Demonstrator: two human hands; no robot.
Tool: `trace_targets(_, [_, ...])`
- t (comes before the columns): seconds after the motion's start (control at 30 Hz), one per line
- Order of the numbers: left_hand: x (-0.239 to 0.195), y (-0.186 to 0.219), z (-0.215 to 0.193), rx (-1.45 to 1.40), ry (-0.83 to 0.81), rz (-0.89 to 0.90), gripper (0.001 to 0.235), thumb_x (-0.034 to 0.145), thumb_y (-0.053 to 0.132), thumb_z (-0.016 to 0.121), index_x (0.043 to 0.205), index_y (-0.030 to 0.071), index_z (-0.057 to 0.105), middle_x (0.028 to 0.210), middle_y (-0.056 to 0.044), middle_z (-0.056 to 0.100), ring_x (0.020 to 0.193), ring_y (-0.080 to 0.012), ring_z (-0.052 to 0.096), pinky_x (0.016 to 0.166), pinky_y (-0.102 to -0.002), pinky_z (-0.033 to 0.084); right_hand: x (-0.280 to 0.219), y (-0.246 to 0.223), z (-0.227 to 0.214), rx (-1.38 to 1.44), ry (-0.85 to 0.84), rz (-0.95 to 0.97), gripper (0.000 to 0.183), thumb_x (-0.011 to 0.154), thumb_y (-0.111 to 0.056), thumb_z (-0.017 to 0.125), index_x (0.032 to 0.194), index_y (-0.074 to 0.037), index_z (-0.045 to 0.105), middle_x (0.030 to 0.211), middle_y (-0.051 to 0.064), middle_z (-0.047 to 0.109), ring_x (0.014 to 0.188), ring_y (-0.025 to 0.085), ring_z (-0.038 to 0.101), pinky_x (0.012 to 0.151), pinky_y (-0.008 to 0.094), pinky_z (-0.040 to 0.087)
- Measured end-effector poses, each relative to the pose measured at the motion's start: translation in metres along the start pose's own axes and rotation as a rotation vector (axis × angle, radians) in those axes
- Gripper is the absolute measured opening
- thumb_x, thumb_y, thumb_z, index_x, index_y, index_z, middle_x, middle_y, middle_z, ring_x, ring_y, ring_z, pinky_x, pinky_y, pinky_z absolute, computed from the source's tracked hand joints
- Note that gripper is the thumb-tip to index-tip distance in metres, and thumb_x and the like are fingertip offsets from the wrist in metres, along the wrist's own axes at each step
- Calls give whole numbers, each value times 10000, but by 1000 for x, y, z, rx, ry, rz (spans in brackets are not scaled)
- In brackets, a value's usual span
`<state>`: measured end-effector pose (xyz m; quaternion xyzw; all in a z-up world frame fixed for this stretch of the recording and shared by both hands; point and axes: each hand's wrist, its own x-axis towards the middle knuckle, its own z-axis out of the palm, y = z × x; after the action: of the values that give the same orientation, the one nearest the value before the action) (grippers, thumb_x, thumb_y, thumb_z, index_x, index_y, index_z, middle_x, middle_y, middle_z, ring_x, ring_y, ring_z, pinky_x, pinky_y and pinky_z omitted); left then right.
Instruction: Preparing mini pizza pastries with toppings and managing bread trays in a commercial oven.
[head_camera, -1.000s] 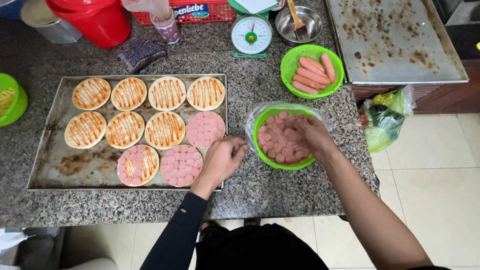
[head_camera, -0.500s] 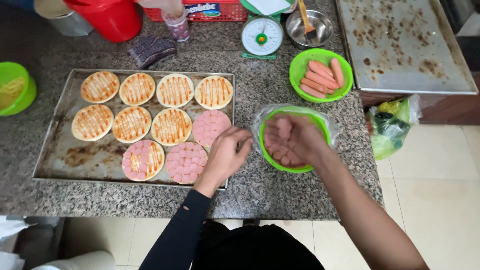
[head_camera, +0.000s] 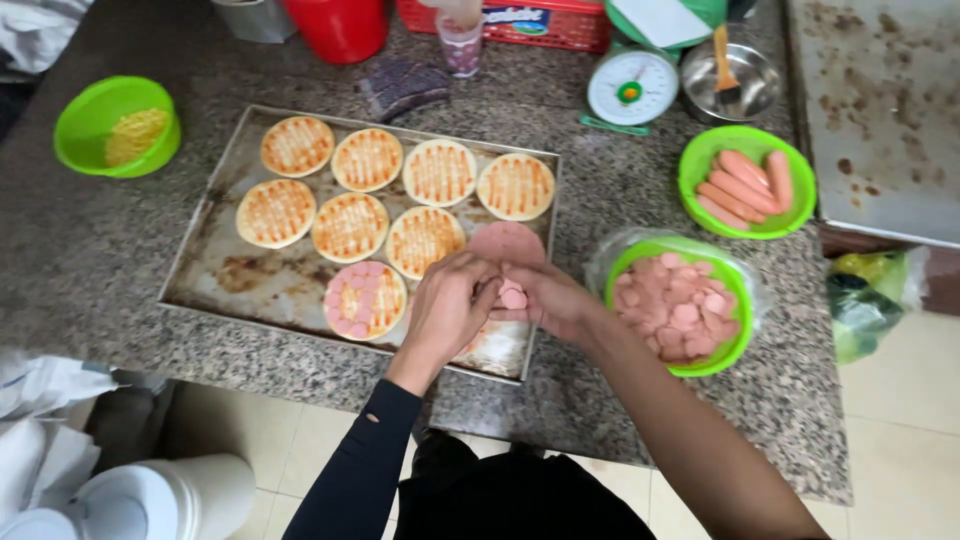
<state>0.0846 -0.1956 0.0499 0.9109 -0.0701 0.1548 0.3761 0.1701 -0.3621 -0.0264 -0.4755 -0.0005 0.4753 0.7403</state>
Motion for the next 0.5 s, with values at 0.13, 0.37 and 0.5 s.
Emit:
trace_targets(0.13, [-7, -27, -24, 32, 53, -49, 80, 848, 128, 730, 871, 52, 724, 799, -114, 674, 830, -335, 650, 763, -446, 499, 29, 12, 19, 22, -20, -14, 367, 1043, -197, 509, 1342, 10, 559, 1272, 125, 668, 1105, 243, 702, 955, 412, 613])
trace_targets(0.37, [-12, -62, -55, -66, 69, -336, 146, 873, 158, 716, 845, 19, 679, 800, -132, 659, 722, -330, 657, 650, -434, 497, 54, 13, 65, 87, 188, 4, 325, 1007, -158, 580, 1249, 59, 575, 1207, 129, 650, 1055, 272, 700, 936, 414, 628])
trace_targets(0.5, [-17, -81, -73, 42, 151, -155, 111, 844, 125, 722, 910, 37, 709, 882, -119, 679, 859, -334, 663, 741, -435, 511, 79, 30, 68, 110, 133, -74, 247, 977, -80, 614, 1173, 71, 616, 1162, 118, 647, 1026, 220, 691, 949, 417, 655])
